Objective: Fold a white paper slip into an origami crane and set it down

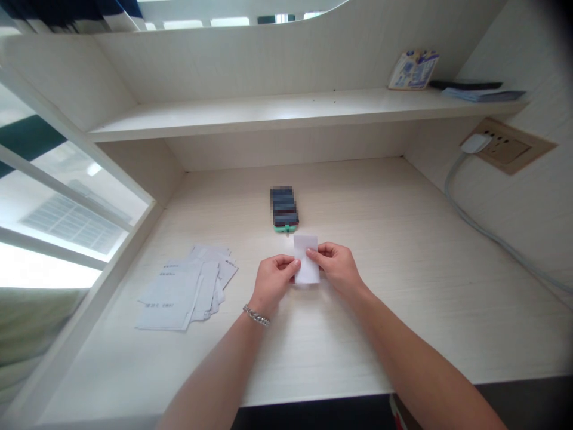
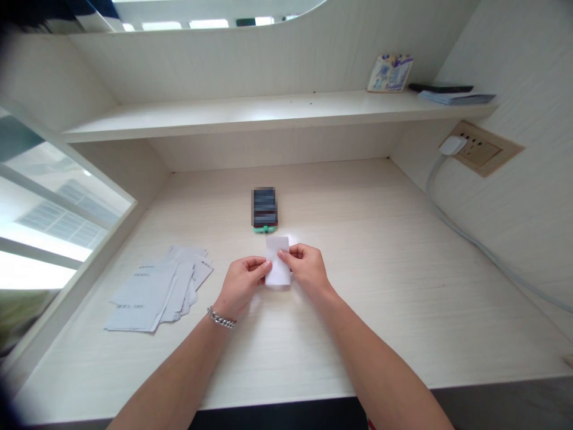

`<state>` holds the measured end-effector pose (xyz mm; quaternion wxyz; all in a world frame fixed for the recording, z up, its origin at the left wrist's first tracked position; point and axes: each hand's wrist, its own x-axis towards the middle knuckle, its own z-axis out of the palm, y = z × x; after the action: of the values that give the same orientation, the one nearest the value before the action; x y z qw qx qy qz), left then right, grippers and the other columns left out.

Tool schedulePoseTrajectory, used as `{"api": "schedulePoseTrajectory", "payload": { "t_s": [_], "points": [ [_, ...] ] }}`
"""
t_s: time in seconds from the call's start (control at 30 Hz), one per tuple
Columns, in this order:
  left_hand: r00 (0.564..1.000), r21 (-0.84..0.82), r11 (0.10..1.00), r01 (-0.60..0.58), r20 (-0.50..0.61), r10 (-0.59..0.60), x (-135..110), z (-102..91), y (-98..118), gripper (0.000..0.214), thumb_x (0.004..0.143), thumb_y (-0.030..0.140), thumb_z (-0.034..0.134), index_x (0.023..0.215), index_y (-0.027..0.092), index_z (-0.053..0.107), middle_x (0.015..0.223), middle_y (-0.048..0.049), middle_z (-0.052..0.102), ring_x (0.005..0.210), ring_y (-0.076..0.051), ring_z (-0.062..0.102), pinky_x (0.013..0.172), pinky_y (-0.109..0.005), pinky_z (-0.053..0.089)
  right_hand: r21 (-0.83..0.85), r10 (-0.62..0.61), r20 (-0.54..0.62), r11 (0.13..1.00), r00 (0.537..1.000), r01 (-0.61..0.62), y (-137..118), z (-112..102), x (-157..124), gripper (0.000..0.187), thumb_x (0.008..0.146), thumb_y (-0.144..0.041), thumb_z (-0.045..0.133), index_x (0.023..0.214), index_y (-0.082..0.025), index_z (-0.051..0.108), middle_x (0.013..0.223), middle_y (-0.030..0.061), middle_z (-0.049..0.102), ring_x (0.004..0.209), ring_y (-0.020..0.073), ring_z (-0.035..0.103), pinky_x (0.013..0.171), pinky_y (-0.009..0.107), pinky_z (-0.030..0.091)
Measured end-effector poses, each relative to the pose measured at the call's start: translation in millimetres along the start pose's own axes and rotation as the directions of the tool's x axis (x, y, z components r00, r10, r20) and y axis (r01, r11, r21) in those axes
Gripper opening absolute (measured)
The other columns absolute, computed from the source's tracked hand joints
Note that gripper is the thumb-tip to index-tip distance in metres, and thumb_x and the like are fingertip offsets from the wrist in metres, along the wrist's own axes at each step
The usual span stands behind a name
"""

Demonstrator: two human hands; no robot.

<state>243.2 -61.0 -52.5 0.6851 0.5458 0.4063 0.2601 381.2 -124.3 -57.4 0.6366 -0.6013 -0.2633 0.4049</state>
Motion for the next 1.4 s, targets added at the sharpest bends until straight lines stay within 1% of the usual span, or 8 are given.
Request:
{"api": "schedulePoseTrajectory", "payload": {
  "t_s": [0.5,0.7,0.93,1.03,1.13,1.23,1.3,1.4],
  "points": [
    [1.0,0.029,1.0,-0.005,-0.001,0.005,-1.7,1.1,5.7,0.03,0.065,0.037,0.069,0.078,0.01,0.068,0.065,-0.0065,0.065,0.054,-0.011,0.053,0.049,-0.021,0.04,0.086,0.081,-0.015,0.993,0.997,-0.079,-6.1,3.1,-2.2,0.03,0.055,-0.04,0.077,0.067,-0.015,0.065,0.065,0.0051,0.067,0.056,0.0164,0.059,0.053,0.029,0.046],
    [1.0,0.032,0.999,-0.022,0.005,0.022,-1.8,0.2,7.0,0.03,0.065,0.037,0.069,0.077,0.01,0.068,0.069,-0.0077,0.066,0.056,-0.012,0.055,0.05,-0.021,0.042,0.113,0.102,-0.008,0.989,0.995,-0.1,-6.5,2.8,-1.6,0.032,0.052,-0.041,0.079,0.066,-0.015,0.066,0.063,0.0045,0.066,0.055,0.0156,0.058,0.053,0.028,0.046],
    [1.0,0.004,1.0,0.005,-0.003,-0.005,-4.2,3.3,10.9,0.029,0.062,0.036,0.071,0.074,0.009,0.067,0.065,-0.0074,0.065,0.053,-0.011,0.054,0.048,-0.022,0.042,0.176,0.147,0.014,0.973,0.989,-0.147,-11.5,0.2,-0.9,0.031,0.05,-0.039,0.081,0.061,-0.015,0.064,0.061,0.0038,0.065,0.055,0.0149,0.058,0.055,0.029,0.048],
    [1.0,-0.025,1.0,0.002,-0.019,-0.003,-3.3,3.8,9.6,0.029,0.062,0.035,0.072,0.074,0.01,0.067,0.065,-0.0071,0.065,0.054,-0.012,0.055,0.048,-0.022,0.042,0.2,0.15,0.014,0.968,0.989,-0.15,-13.5,0.5,-1.5,0.033,0.049,-0.04,0.081,0.063,-0.015,0.065,0.062,0.0038,0.066,0.057,0.0155,0.059,0.058,0.03,0.049],
    [0.998,-0.033,0.999,-0.021,-0.061,0.019,-1.8,1.8,8.8,0.029,0.062,0.035,0.072,0.075,0.01,0.066,0.064,-0.0056,0.065,0.052,-0.011,0.054,0.048,-0.022,0.042,0.205,0.19,0.11,0.956,0.976,-0.21,-14.2,0.8,-2.6,0.035,0.053,-0.044,0.078,0.069,-0.015,0.067,0.067,0.0047,0.067,0.061,0.0168,0.06,0.062,0.032,0.05],
    [0.995,-0.026,0.999,-0.038,-0.097,0.035,-0.9,-0.5,10.0,0.029,0.062,0.035,0.072,0.074,0.01,0.066,0.062,-0.0041,0.064,0.05,-0.01,0.052,0.047,-0.022,0.041,0.139,0.231,0.217,0.954,0.948,-0.264,-12.2,0.5,-2.8,0.033,0.056,-0.045,0.076,0.067,-0.015,0.066,0.066,0.0043,0.066,0.061,0.0169,0.06,0.062,0.031,0.05],
    [0.994,-0.025,0.999,-0.039,-0.101,0.036,-0.5,-0.6,11.0,0.029,0.062,0.036,0.072,0.074,0.01,0.066,0.061,-0.004,0.063,0.05,-0.01,0.052,0.047,-0.022,0.042,0.092,0.213,0.192,0.968,0.958,-0.233,-9.5,0.8,-2.0,0.031,0.056,-0.044,0.075,0.064,-0.015,0.065,0.063,0.0029,0.064,0.058,0.0153,0.058,0.056,0.028,0.047],
    [0.992,-0.019,0.999,-0.048,-0.114,0.045,0.7,1.0,11.0,0.03,0.062,0.036,0.072,0.075,0.009,0.066,0.062,-0.0047,0.063,0.05,-0.01,0.052,0.047,-0.022,0.042,0.031,0.135,0.086,0.99,0.987,-0.138,-6.0,2.7,-0.4,0.03,0.058,-0.042,0.074,0.061,-0.015,0.062,0.055,0.0005,0.06,0.05,0.0115,0.051,0.047,0.024,0.039]
  ]
}}
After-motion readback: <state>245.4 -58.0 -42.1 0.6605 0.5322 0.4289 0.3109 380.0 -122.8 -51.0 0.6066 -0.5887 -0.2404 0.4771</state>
